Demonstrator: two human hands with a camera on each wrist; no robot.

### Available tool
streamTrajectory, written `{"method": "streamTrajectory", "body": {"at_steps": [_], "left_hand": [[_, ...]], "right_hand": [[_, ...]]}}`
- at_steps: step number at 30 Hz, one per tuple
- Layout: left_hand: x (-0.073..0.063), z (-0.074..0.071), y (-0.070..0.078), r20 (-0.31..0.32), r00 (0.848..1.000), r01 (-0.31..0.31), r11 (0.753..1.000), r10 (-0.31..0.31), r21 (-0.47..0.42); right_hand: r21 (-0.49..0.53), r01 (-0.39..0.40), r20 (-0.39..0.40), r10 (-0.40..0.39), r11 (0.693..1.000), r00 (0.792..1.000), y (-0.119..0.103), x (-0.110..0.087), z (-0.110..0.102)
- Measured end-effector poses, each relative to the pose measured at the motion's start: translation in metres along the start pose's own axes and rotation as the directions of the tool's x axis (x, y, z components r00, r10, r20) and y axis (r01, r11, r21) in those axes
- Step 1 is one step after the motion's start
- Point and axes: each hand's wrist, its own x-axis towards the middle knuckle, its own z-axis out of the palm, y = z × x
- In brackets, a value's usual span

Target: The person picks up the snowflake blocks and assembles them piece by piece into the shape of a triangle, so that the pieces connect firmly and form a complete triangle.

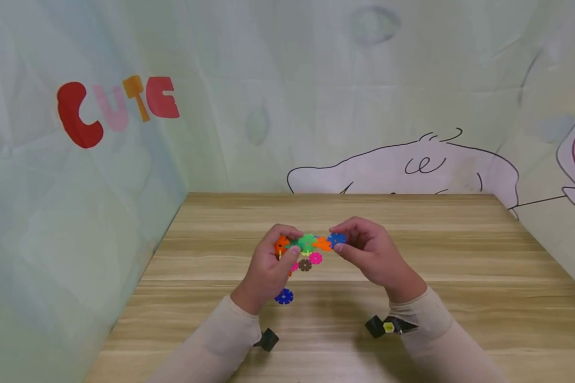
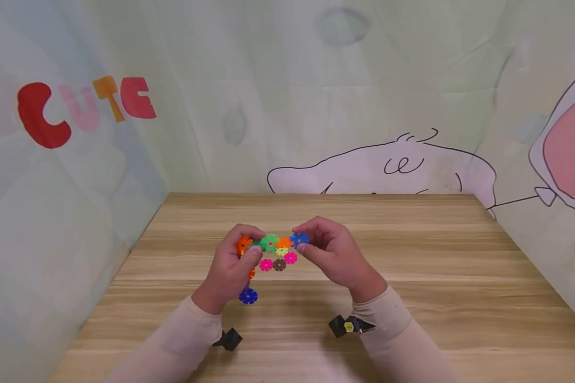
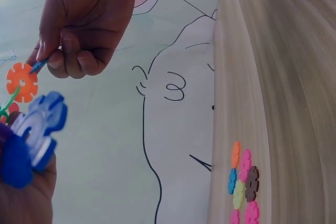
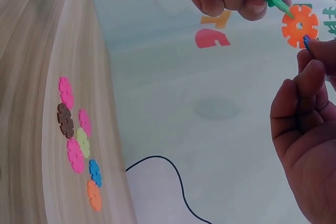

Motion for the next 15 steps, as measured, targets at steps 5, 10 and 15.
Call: {"method": "streamTrajectory", "body": {"at_steps": [5,10,15], "left_hand": [[0.0005,0.0021,0.0009,0.005,1.0,0.016,1.0,-0.016,0.009],[0.0007,0.0029,0.0001,-0.018,0.999,0.029,0.999,-0.029,0.024],[0.0009,0.001,-0.0001,-0.051,0.997,0.056,0.997,-0.054,0.044]], "right_hand": [[0.016,0.003,0.005,-0.003,1.0,1.0,0.0005,0.0,0.0003],[-0.015,-0.001,0.001,0.001,1.0,1.0,0.0017,0.0008,0.0009],[-0.058,-0.059,0.018,0.061,0.997,0.998,0.0045,0.0036,-0.0018]]}}
